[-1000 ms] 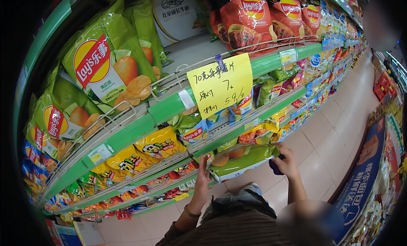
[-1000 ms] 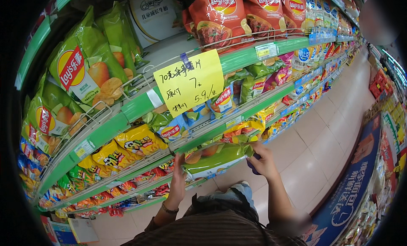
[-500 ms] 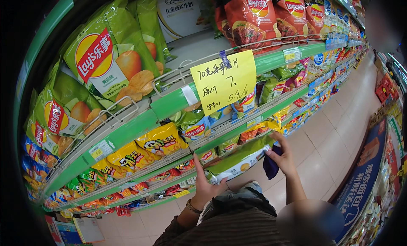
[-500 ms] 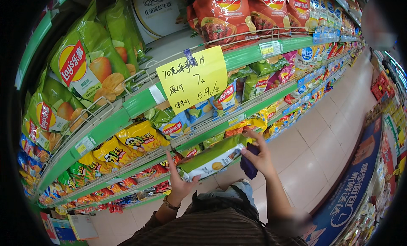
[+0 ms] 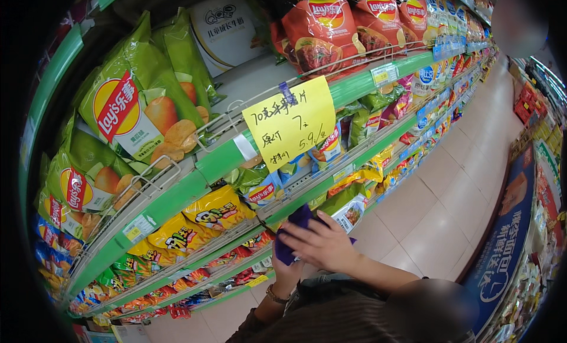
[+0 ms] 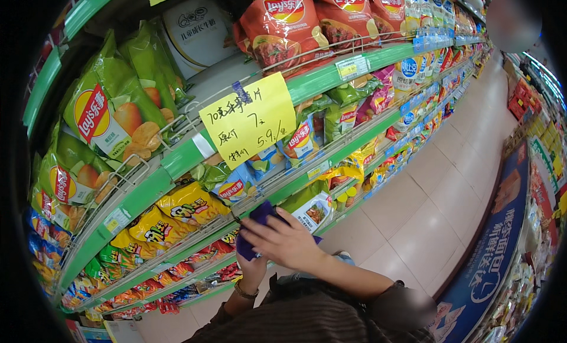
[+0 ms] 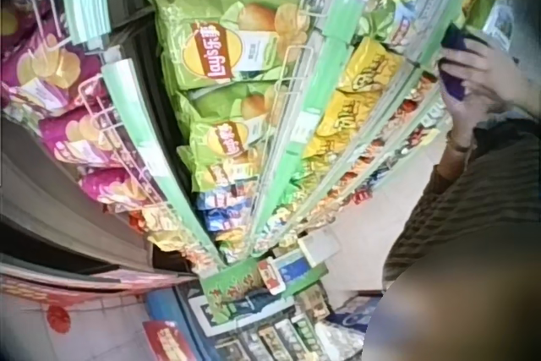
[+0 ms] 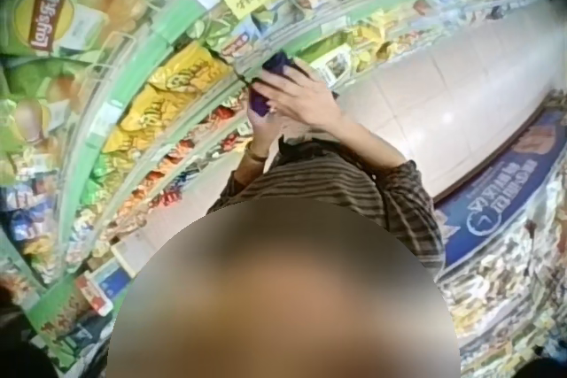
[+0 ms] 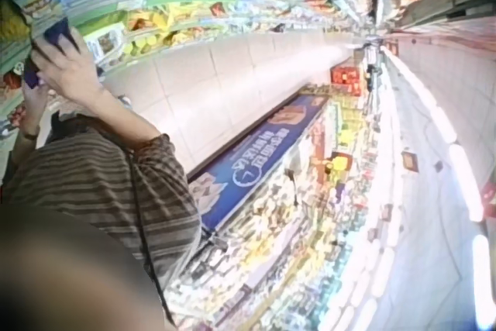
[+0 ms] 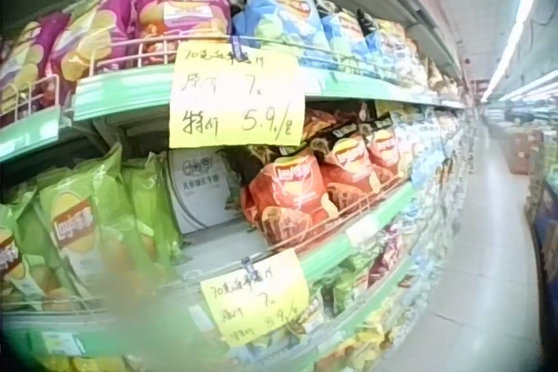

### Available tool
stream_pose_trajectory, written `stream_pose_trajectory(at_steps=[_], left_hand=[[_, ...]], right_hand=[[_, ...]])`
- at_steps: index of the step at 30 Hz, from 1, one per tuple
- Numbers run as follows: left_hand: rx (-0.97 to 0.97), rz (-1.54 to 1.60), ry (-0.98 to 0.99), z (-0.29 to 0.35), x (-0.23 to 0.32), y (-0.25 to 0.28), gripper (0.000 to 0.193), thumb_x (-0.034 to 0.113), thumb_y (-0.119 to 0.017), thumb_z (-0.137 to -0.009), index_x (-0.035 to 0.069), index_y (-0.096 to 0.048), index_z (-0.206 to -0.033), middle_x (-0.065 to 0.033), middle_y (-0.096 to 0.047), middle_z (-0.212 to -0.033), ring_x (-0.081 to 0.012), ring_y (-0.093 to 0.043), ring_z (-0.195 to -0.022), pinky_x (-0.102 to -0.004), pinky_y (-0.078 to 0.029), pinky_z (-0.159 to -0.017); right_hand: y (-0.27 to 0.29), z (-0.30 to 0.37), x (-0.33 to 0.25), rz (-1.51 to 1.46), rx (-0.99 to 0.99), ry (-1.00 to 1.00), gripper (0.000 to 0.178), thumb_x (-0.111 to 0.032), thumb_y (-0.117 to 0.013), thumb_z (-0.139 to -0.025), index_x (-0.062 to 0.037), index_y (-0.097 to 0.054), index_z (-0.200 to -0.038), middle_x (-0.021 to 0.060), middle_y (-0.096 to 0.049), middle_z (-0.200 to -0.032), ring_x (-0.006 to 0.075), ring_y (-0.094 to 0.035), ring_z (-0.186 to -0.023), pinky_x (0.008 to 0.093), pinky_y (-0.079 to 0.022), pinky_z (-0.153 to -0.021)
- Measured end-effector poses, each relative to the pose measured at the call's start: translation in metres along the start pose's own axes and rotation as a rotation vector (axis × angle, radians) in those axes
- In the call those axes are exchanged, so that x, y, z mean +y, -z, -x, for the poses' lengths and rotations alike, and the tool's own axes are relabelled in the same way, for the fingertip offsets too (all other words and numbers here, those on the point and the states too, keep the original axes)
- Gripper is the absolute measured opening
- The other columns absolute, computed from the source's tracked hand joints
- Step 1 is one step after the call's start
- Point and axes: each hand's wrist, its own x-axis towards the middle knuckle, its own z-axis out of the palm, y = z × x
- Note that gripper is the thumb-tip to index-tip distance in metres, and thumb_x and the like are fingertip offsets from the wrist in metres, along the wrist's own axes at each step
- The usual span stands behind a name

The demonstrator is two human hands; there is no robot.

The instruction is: The person wipes the front of snack bags on a supermarket shelf using a purple cloth. They repeatedly pick up individual bags, wipe the packaging, and place them back on the shelf.

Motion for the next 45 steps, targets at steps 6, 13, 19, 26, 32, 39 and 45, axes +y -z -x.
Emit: stream_pose_trajectory(at_steps=[6,13,19,26,32,39,45], left_hand=[[0.097,-0.293,-0.038,0.003,0.009,0.001,0.032,0.005,-0.063,-0.073,-0.001,-0.043,-0.097,-0.0059,-0.049,-0.085,-0.0100,-0.046,-0.077,-0.0234,-0.040,-0.071],[0.183,-0.084,0.144,-0.001,0.012,0.001,0.021,0.010,-0.057,-0.080,0.000,-0.046,-0.094,-0.0036,-0.051,-0.082,-0.0085,-0.047,-0.072,-0.0209,-0.040,-0.067],[0.122,-0.076,0.162,-0.005,-0.002,-0.012,0.022,0.011,-0.053,-0.083,0.001,-0.043,-0.100,-0.0030,-0.050,-0.089,-0.0094,-0.047,-0.083,-0.0236,-0.039,-0.073],[0.273,0.004,0.063,0.000,-0.008,-0.008,0.015,0.010,-0.047,-0.085,0.000,-0.045,-0.097,-0.0027,-0.049,-0.090,-0.0093,-0.047,-0.084,-0.0222,-0.039,-0.074],[0.262,0.068,0.244,0.002,0.000,0.007,0.033,0.027,-0.048,-0.086,0.000,-0.041,-0.104,-0.0056,-0.051,-0.091,-0.0098,-0.049,-0.080,-0.0231,-0.040,-0.071],[0.421,0.237,0.346,-0.003,0.002,0.008,0.031,0.025,-0.049,-0.086,-0.001,-0.044,-0.101,-0.0045,-0.051,-0.090,-0.0094,-0.046,-0.080,-0.0227,-0.039,-0.072],[0.287,0.267,0.409,-0.002,0.002,-0.009,0.031,0.028,-0.048,-0.086,0.002,-0.043,-0.102,-0.0046,-0.053,-0.087,-0.0098,-0.052,-0.079,-0.0230,-0.043,-0.067]], right_hand=[[0.002,0.022,0.052,0.177,0.141,-0.248,0.029,-0.011,-0.061,-0.063,-0.0132,-0.058,-0.092,0.0026,-0.052,-0.101,0.0225,-0.046,-0.091,0.0378,-0.036,-0.084],[0.025,0.052,0.102,-0.145,0.568,-0.879,0.011,-0.007,-0.045,-0.085,0.0001,-0.052,-0.089,0.0131,-0.054,-0.075,0.0205,-0.053,-0.064,0.0282,-0.042,-0.057],[0.012,0.032,0.013,-0.484,0.212,-0.471,0.024,-0.007,-0.054,-0.075,-0.0066,-0.055,-0.099,0.0063,-0.050,-0.095,0.0183,-0.048,-0.083,0.0278,-0.040,-0.070],[-0.012,0.030,0.011,0.029,0.019,-0.094,0.044,-0.010,-0.056,-0.063,-0.0163,-0.055,-0.107,-0.0002,-0.048,-0.095,0.0178,-0.045,-0.077,0.0286,-0.040,-0.064],[-0.009,0.075,0.109,-0.108,0.273,-0.707,0.022,-0.003,-0.054,-0.073,-0.0011,-0.057,-0.095,0.0125,-0.052,-0.087,0.0254,-0.050,-0.082,0.0322,-0.042,-0.072],[0.032,0.084,0.073,-0.604,0.552,-0.873,0.021,-0.002,-0.053,-0.076,0.0005,-0.056,-0.096,0.0098,-0.052,-0.092,0.0192,-0.048,-0.086,0.0288,-0.040,-0.072],[0.007,0.041,-0.007,-0.082,-0.143,-0.124,0.041,-0.025,-0.060,-0.072,-0.0162,-0.052,-0.112,0.0033,-0.044,-0.121,0.0232,-0.047,-0.094,0.0343,-0.035,-0.085]])
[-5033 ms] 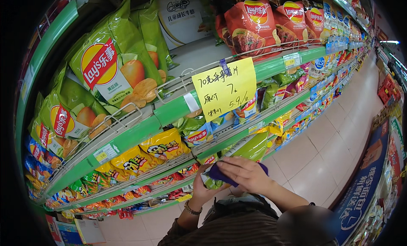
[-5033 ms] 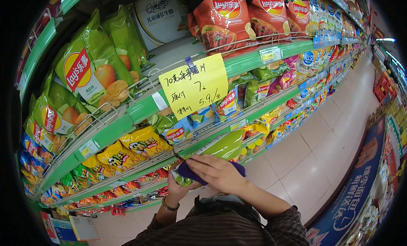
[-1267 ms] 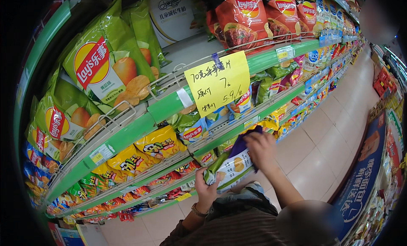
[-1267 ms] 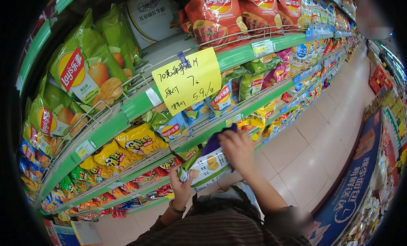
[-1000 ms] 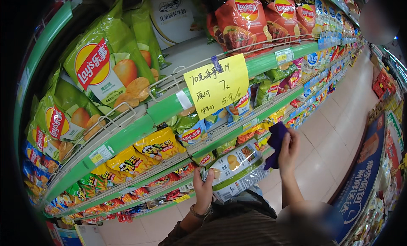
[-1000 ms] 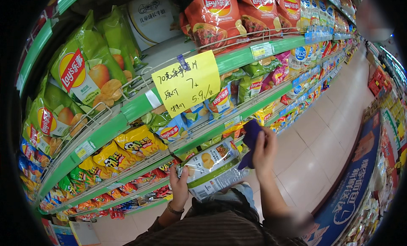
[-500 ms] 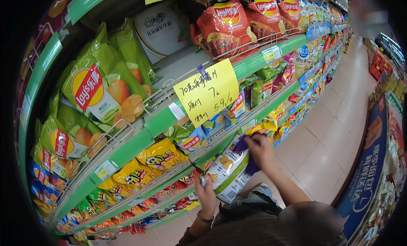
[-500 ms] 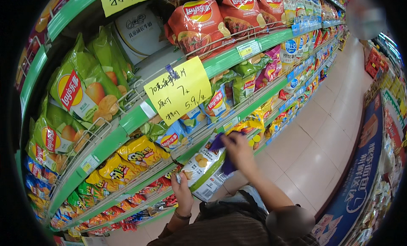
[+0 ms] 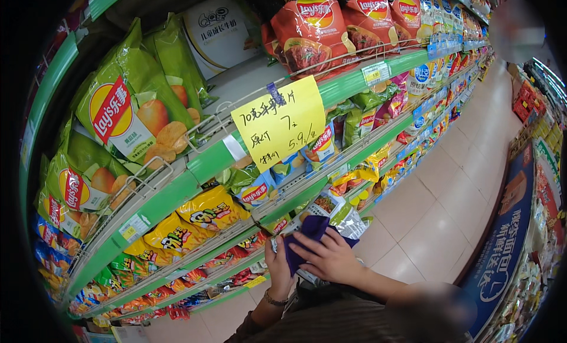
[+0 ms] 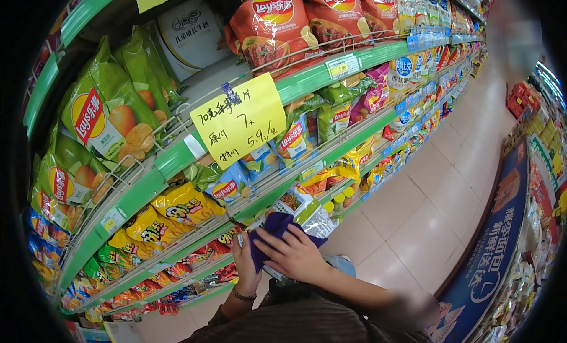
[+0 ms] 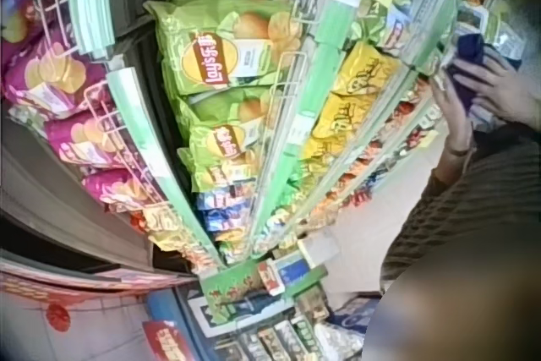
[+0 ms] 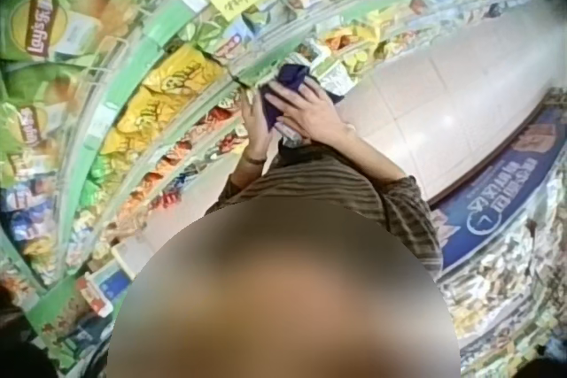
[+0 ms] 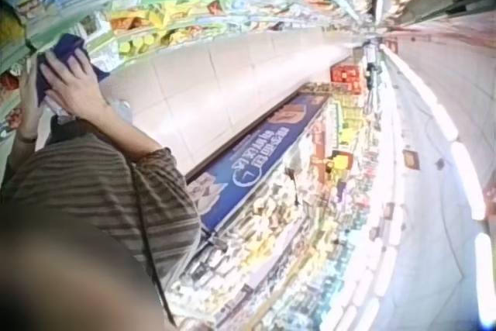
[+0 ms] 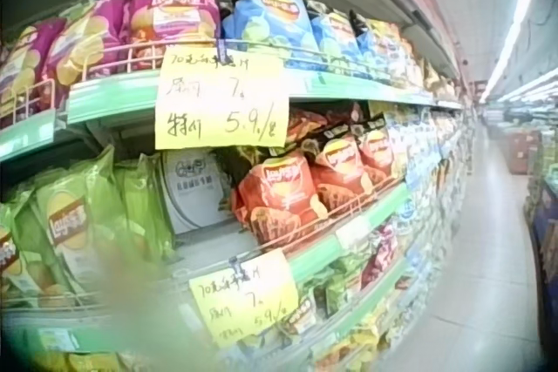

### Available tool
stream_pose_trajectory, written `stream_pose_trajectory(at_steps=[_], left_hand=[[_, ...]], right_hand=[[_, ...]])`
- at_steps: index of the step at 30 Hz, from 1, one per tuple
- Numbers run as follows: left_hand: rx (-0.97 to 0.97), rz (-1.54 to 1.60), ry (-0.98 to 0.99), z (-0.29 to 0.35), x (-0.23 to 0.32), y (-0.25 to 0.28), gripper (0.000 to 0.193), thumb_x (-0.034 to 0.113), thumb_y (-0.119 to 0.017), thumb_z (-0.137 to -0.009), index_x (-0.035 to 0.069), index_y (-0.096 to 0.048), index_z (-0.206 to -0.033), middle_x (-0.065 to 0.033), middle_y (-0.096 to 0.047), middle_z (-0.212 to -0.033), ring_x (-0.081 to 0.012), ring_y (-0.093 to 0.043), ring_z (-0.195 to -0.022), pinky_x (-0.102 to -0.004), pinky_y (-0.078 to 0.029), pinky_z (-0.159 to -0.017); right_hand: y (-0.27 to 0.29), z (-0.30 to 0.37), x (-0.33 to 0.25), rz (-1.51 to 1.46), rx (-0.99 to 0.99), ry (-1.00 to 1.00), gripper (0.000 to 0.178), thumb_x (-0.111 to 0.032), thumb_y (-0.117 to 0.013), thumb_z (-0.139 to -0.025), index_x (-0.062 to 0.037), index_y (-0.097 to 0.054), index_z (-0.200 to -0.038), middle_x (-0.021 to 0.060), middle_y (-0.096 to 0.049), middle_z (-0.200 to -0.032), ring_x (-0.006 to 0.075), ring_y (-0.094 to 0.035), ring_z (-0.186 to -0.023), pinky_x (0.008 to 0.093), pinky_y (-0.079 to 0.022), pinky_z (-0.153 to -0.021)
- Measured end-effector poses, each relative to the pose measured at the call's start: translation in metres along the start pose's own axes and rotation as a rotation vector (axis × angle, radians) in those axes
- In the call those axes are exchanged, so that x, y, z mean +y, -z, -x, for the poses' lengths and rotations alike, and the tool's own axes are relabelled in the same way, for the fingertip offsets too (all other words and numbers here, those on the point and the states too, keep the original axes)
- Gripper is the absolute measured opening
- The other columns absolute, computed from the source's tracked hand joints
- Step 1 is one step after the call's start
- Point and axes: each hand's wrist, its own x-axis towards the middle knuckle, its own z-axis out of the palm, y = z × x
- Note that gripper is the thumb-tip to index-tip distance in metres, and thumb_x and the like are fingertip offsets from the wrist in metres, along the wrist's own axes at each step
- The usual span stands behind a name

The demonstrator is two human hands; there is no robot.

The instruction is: The person wipes the front of snack bags on a supermarket shelf using a purple cloth. They repeatedly pick up individual bags, wipe the packaging, and place them back on the shelf.

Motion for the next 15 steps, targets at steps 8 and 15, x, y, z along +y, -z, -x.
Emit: stream_pose_trajectory(at_steps=[8,15], left_hand=[[0.092,-0.070,-0.176,0.013,-0.008,-0.006,0.033,0.025,-0.050,-0.086,-0.001,-0.042,-0.106,-0.0058,-0.053,-0.095,-0.0101,-0.050,-0.084,-0.0244,-0.040,-0.076],[0.112,0.065,-0.086,0.029,-0.011,-0.051,0.032,0.028,-0.047,-0.087,0.000,-0.043,-0.102,-0.0062,-0.053,-0.093,-0.0108,-0.050,-0.081,-0.0234,-0.041,-0.071]], right_hand=[[-0.001,0.008,0.058,-0.028,0.119,-0.054,0.037,-0.014,-0.062,-0.067,-0.0159,-0.056,-0.104,0.0022,-0.050,-0.107,0.0230,-0.046,-0.082,0.0334,-0.038,-0.075],[0.024,0.026,0.052,-0.206,-0.043,0.219,0.037,-0.015,-0.060,-0.067,-0.0134,-0.057,-0.104,0.0010,-0.048,-0.117,0.0187,-0.046,-0.079,0.0283,-0.038,-0.071]])
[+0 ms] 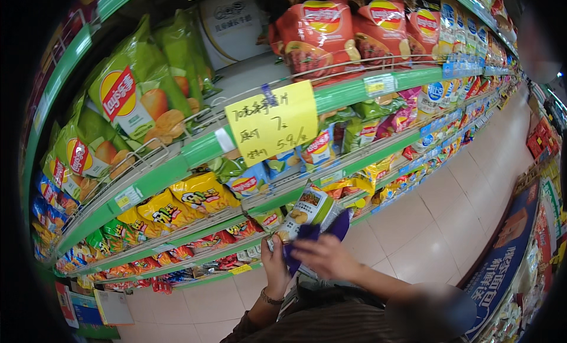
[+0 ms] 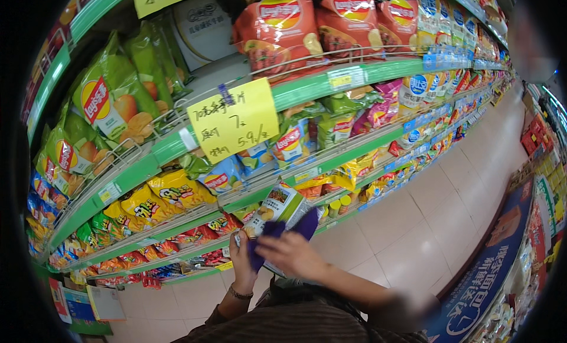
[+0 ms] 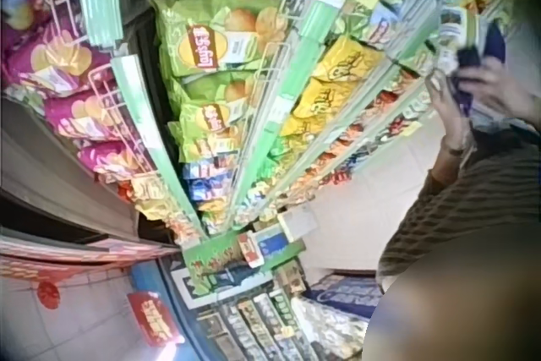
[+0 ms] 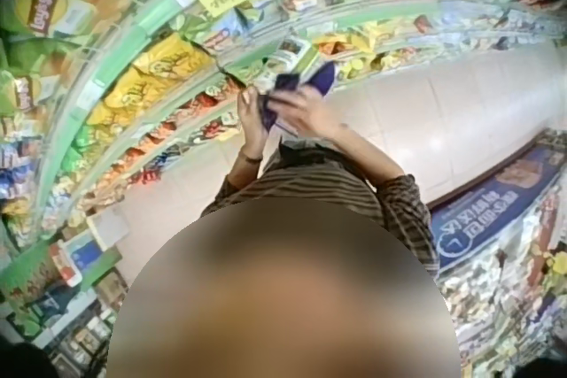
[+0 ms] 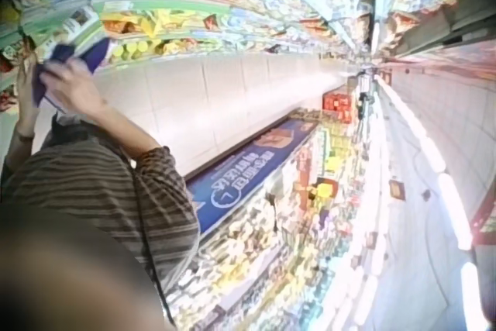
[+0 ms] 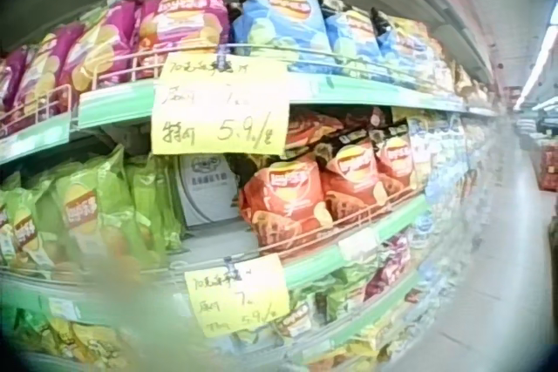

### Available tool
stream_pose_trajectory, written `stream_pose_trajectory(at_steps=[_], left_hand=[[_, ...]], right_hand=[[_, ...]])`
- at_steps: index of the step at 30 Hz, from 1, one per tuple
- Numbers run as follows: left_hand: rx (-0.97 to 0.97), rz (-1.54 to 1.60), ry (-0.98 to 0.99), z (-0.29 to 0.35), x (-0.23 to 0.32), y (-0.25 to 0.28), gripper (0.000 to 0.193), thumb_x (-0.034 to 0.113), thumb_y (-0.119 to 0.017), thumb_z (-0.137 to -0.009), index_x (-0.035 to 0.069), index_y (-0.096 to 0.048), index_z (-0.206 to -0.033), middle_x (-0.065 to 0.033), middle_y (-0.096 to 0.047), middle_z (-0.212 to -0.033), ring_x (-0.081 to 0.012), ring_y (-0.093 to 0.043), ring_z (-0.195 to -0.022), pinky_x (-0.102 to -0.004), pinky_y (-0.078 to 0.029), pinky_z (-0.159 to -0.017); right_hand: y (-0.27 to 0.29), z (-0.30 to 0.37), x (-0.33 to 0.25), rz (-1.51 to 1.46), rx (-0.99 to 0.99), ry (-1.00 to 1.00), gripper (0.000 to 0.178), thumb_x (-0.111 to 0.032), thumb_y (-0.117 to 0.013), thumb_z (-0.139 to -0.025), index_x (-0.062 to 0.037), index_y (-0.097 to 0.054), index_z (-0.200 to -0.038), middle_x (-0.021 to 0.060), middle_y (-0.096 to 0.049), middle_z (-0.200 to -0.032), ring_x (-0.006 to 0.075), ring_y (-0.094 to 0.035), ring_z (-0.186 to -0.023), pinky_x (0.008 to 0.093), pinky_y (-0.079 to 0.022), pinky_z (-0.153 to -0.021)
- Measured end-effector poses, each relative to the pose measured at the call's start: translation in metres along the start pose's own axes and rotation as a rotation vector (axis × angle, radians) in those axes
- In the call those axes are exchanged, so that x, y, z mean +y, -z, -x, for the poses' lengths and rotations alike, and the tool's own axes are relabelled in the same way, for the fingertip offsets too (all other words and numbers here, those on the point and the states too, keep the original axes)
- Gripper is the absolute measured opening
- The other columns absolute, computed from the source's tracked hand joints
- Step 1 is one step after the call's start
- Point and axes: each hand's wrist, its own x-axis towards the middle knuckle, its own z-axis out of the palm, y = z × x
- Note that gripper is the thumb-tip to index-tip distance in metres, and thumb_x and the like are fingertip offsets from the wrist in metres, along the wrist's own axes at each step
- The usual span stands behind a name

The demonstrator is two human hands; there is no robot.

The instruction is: The person wipes the front of snack bags on a supermarket shelf using a purple cloth. They repeatedly pick up individual bags, wipe the packaging, and place them back on the shelf.

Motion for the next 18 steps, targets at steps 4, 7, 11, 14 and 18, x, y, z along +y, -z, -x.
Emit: stream_pose_trajectory(at_steps=[4,7,11,14,18], left_hand=[[-0.089,-0.061,-0.005,0.010,-0.006,-0.020,0.034,0.030,-0.046,-0.087,0.000,-0.043,-0.102,-0.0076,-0.053,-0.093,-0.0122,-0.050,-0.083,-0.0236,-0.041,-0.073],[-0.017,-0.217,-0.200,0.018,-0.019,-0.024,0.030,0.026,-0.044,-0.089,-0.002,-0.045,-0.100,-0.0051,-0.052,-0.092,-0.0098,-0.046,-0.083,-0.0230,-0.037,-0.076],[0.000,-0.209,-0.202,0.028,-0.015,-0.027,0.034,0.025,-0.046,-0.088,-0.002,-0.042,-0.107,-0.0069,-0.052,-0.097,-0.0117,-0.048,-0.088,-0.0245,-0.037,-0.079],[0.010,-0.338,-0.218,0.037,-0.019,-0.029,0.032,0.023,-0.046,-0.088,-0.003,-0.043,-0.106,-0.0063,-0.051,-0.097,-0.0107,-0.047,-0.088,-0.0237,-0.037,-0.079],[0.092,-0.472,-0.319,0.050,-0.017,-0.038,0.027,0.021,-0.049,-0.086,-0.004,-0.047,-0.095,-0.0064,-0.053,-0.084,-0.0105,-0.046,-0.078,-0.0238,-0.039,-0.071]], right_hand=[[0.016,0.021,-0.004,0.153,-0.031,0.197,0.041,-0.019,-0.061,-0.065,-0.0170,-0.056,-0.106,-0.0032,-0.045,-0.121,0.0120,-0.045,-0.077,0.0237,-0.037,-0.070],[0.034,0.033,0.015,0.196,0.095,0.072,0.046,-0.020,-0.062,-0.061,-0.0212,-0.056,-0.107,-0.0047,-0.044,-0.121,0.0145,-0.041,-0.072,0.0262,-0.035,-0.068],[0.045,0.050,0.055,0.141,0.251,-0.212,0.038,-0.012,-0.059,-0.066,-0.0156,-0.057,-0.105,0.0027,-0.048,-0.115,0.0221,-0.045,-0.080,0.0321,-0.037,-0.072],[0.052,0.057,0.076,-0.207,0.335,-0.589,0.025,-0.008,-0.050,-0.079,-0.0014,-0.055,-0.103,0.0138,-0.050,-0.109,0.0259,-0.047,-0.096,0.0318,-0.036,-0.083],[0.070,0.056,0.046,-0.479,0.544,-0.531,0.024,-0.005,-0.051,-0.077,0.0011,-0.056,-0.100,0.0118,-0.052,-0.107,0.0233,-0.048,-0.092,0.0297,-0.038,-0.078]])
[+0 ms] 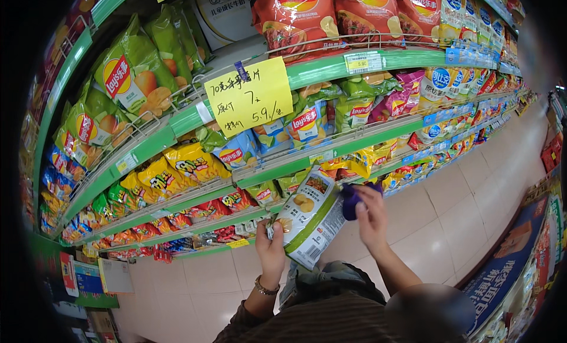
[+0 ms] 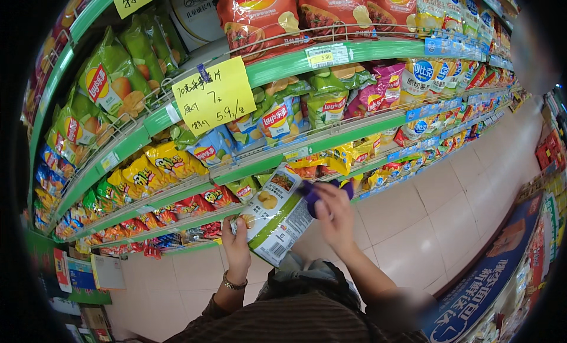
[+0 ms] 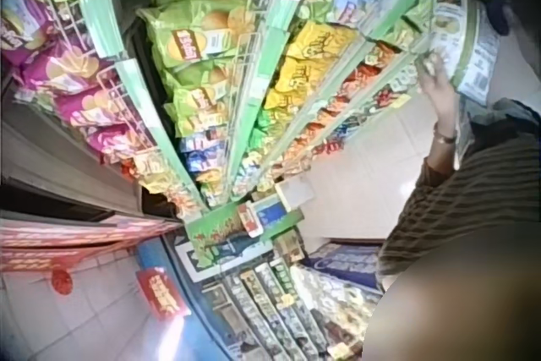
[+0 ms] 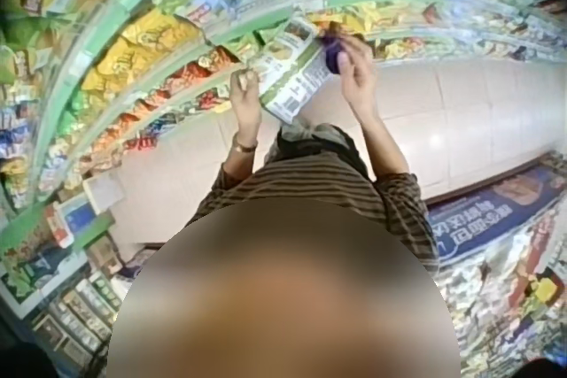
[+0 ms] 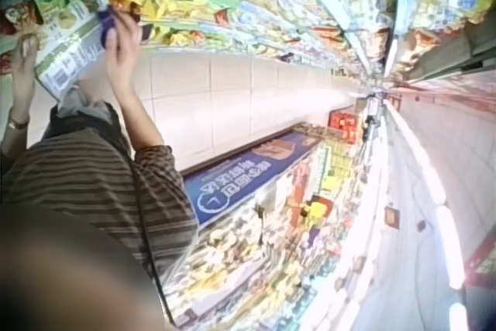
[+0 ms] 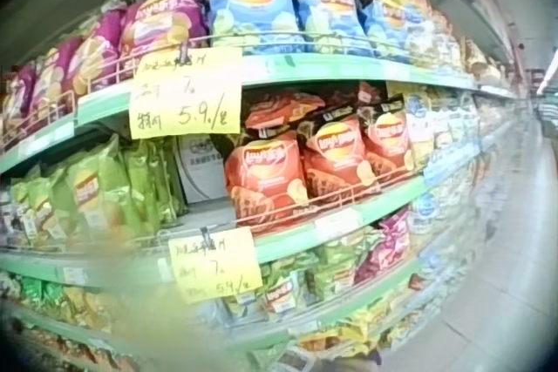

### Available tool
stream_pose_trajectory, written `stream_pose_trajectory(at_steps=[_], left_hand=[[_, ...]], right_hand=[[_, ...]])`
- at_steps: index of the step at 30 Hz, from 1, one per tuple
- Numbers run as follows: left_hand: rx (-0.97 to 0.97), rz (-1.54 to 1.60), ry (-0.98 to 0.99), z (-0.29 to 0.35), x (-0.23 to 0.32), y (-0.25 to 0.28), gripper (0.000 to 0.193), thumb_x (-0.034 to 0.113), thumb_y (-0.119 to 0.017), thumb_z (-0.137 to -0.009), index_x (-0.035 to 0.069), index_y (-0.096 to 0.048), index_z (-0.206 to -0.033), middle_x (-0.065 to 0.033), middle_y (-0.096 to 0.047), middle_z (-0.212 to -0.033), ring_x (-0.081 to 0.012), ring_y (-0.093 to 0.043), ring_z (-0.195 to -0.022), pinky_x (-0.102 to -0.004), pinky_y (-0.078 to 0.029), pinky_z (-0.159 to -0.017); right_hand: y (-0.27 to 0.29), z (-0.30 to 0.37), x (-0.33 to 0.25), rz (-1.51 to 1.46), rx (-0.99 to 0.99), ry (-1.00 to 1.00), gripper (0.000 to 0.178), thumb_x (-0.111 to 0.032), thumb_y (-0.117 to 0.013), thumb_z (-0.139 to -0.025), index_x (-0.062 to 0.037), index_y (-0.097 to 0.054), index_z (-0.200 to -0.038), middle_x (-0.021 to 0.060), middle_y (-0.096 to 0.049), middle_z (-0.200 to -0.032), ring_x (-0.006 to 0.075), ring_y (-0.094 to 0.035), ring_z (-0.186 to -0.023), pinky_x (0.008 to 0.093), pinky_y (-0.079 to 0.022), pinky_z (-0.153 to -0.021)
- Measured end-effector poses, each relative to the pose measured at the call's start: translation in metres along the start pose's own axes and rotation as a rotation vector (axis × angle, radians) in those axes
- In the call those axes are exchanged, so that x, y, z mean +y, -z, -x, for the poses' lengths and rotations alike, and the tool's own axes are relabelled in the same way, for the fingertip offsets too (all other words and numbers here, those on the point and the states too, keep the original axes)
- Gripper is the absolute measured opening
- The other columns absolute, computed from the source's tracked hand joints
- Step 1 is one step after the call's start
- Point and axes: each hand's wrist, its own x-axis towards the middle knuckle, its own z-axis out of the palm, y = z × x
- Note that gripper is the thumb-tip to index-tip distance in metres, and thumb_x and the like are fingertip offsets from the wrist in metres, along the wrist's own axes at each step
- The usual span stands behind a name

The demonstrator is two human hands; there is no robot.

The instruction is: The person wipes the front of snack bags on a supermarket shelf using a purple cloth. They repeatedly pick up individual bags, wipe the packaging, and place them back on the shelf.

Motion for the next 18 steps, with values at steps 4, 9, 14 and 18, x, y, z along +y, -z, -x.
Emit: stream_pose_trajectory(at_steps=[4,9,14,18], left_hand=[[-0.042,-0.087,0.064,0.009,-0.001,-0.008,0.025,0.020,-0.050,-0.085,-0.003,-0.048,-0.093,-0.0094,-0.055,-0.079,-0.0140,-0.048,-0.073,-0.0263,-0.040,-0.068],[-0.073,-0.293,-0.072,0.014,0.008,-0.014,0.032,0.029,-0.051,-0.084,-0.002,-0.048,-0.093,-0.0130,-0.055,-0.074,-0.0168,-0.051,-0.068,-0.0283,-0.041,-0.062],[-0.113,-0.404,-0.153,0.024,0.012,-0.020,0.032,0.029,-0.056,-0.080,0.001,-0.048,-0.093,-0.0142,-0.056,-0.069,-0.0227,-0.056,-0.062,-0.0309,-0.043,-0.056],[-0.179,-0.488,-0.189,0.027,0.007,-0.019,0.031,0.026,-0.060,-0.077,0.003,-0.048,-0.094,-0.0156,-0.056,-0.069,-0.0260,-0.056,-0.058,-0.0321,-0.043,-0.051]], right_hand=[[-0.008,0.012,-0.029,0.334,-0.439,0.464,0.030,-0.015,-0.059,-0.071,-0.0127,-0.059,-0.102,0.0057,-0.048,-0.115,0.0236,-0.046,-0.088,0.0330,-0.037,-0.077],[-0.014,0.026,-0.026,0.440,-0.514,0.550,0.028,-0.020,-0.064,-0.067,-0.0167,-0.061,-0.095,0.0000,-0.050,-0.105,0.0207,-0.041,-0.082,0.0318,-0.034,-0.070],[-0.012,0.030,-0.030,0.404,-0.577,0.521,0.015,-0.020,-0.061,-0.068,-0.0105,-0.058,-0.079,0.0013,-0.048,-0.091,0.0206,-0.042,-0.082,0.0327,-0.034,-0.067],[-0.011,0.031,-0.023,0.423,-0.581,0.528,0.014,-0.019,-0.061,-0.065,-0.0112,-0.057,-0.076,0.0014,-0.047,-0.088,0.0207,-0.042,-0.081,0.0323,-0.035,-0.067]])
